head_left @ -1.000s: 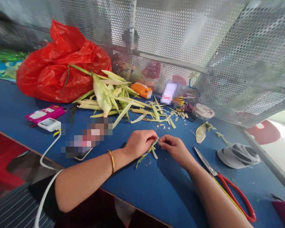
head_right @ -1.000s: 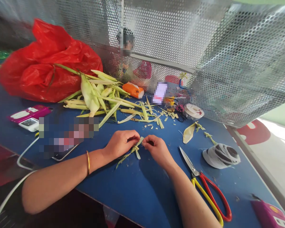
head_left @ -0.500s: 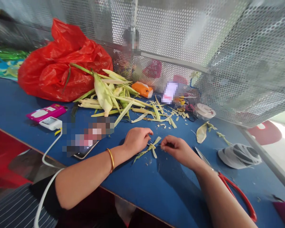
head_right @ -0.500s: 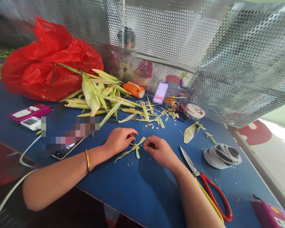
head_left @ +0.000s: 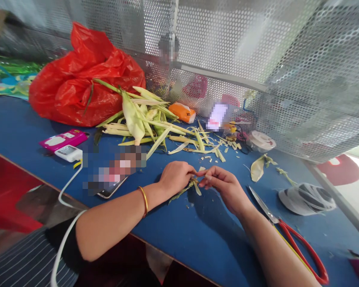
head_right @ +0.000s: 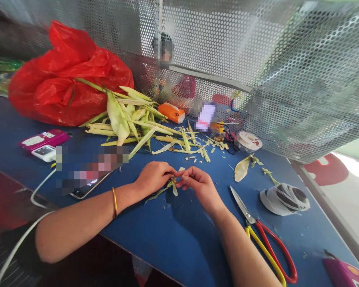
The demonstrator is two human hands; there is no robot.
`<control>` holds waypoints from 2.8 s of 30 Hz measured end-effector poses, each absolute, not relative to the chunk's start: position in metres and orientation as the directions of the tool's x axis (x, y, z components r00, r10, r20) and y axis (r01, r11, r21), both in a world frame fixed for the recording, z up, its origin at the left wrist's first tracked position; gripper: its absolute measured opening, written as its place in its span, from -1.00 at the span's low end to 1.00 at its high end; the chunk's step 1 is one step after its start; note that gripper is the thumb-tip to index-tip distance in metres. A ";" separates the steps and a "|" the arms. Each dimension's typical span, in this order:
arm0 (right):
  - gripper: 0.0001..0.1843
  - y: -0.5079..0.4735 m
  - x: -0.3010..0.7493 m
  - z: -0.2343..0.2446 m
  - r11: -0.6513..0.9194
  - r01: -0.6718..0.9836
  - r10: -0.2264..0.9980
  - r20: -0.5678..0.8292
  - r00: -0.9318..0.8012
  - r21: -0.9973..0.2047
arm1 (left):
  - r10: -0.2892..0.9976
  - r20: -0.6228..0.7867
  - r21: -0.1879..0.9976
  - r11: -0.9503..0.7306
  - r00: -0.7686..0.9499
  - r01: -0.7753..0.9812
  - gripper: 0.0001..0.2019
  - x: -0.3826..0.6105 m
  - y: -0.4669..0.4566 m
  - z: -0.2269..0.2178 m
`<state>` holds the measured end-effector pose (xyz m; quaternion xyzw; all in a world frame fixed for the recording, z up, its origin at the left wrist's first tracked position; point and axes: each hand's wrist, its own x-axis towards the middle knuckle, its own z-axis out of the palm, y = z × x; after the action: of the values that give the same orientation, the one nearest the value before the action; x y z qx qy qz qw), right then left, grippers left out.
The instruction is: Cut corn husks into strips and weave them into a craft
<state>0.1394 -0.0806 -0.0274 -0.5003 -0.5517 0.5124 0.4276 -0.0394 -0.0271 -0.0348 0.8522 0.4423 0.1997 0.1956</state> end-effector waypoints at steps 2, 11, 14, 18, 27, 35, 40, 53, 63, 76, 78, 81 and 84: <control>-0.68 -0.079 0.141 -0.030 -0.054 0.100 0.989 -0.068 -0.134 -0.993 | 0.828 0.158 0.549 -0.527 0.539 0.649 -0.77 -0.041 -0.026 -0.034; -0.70 -0.073 0.148 -0.036 -0.021 0.202 0.991 -0.047 -0.125 -0.979 | 0.786 0.096 0.546 -0.555 0.611 0.628 -0.82 -0.045 -0.022 -0.032; -0.70 -0.073 0.147 -0.035 -0.023 0.188 0.989 -0.049 -0.137 -0.982 | 0.788 0.154 0.553 -0.569 0.597 0.609 -0.79 -0.043 -0.022 -0.030; -0.69 -0.074 0.145 -0.034 -0.022 0.177 0.989 -0.047 -0.139 -0.984 | 0.762 0.248 0.745 -0.545 0.599 0.384 -0.74 -0.038 -0.024 -0.029; -0.69 -0.074 0.148 -0.035 -0.017 0.141 0.991 -0.035 -0.128 -0.990 | 0.715 -0.039 0.999 0.021 0.698 0.035 -0.72 -0.034 -0.026 -0.028; -0.67 -0.074 0.145 -0.038 -0.051 0.121 0.985 -0.070 -0.159 -0.991 | 0.756 0.004 0.964 -0.177 0.655 0.199 -0.70 -0.031 -0.021 -0.039; -0.65 -0.074 0.143 -0.041 -0.034 0.147 0.979 -0.063 -0.194 -0.989 | 0.775 -0.005 0.913 -0.254 0.632 0.319 -0.69 -0.031 -0.019 -0.042; -0.69 -0.075 0.142 -0.042 0.005 0.244 0.973 -0.051 -0.223 -0.970 | 0.769 -0.030 0.902 -0.254 0.639 0.349 -0.70 -0.033 -0.018 -0.042; -0.72 -0.077 0.146 -0.030 -0.037 0.231 0.989 -0.068 -0.130 -0.972 | 0.751 -0.180 0.981 0.092 0.636 0.169 -0.90 -0.034 -0.018 -0.042; -0.72 -0.079 0.143 -0.028 -0.048 -0.040 0.998 -0.049 0.028 -0.998 | 0.736 -0.061 0.974 -0.103 0.675 0.201 -0.86 -0.034 -0.016 -0.051; -0.74 -0.076 0.148 -0.030 0.025 0.146 0.996 0.037 0.081 -0.989 | 0.729 -0.047 0.984 -0.085 0.683 0.158 -0.88 -0.034 -0.016 -0.051; -0.78 -0.072 0.154 -0.035 0.105 0.378 0.994 0.102 -0.029 -0.920 | 0.727 -0.035 0.986 -0.089 0.686 0.144 -0.88 -0.033 -0.016 -0.051; -0.82 -0.071 0.154 -0.039 0.164 0.492 0.986 0.126 -0.109 -0.855 | 0.726 -0.024 0.984 -0.106 0.687 0.145 -0.90 -0.033 -0.017 -0.049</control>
<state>0.1544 -0.0712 -0.0394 -0.5546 -0.6664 0.3326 0.3710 -0.0333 -0.0175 -0.0490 0.7020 0.3102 0.2450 0.5924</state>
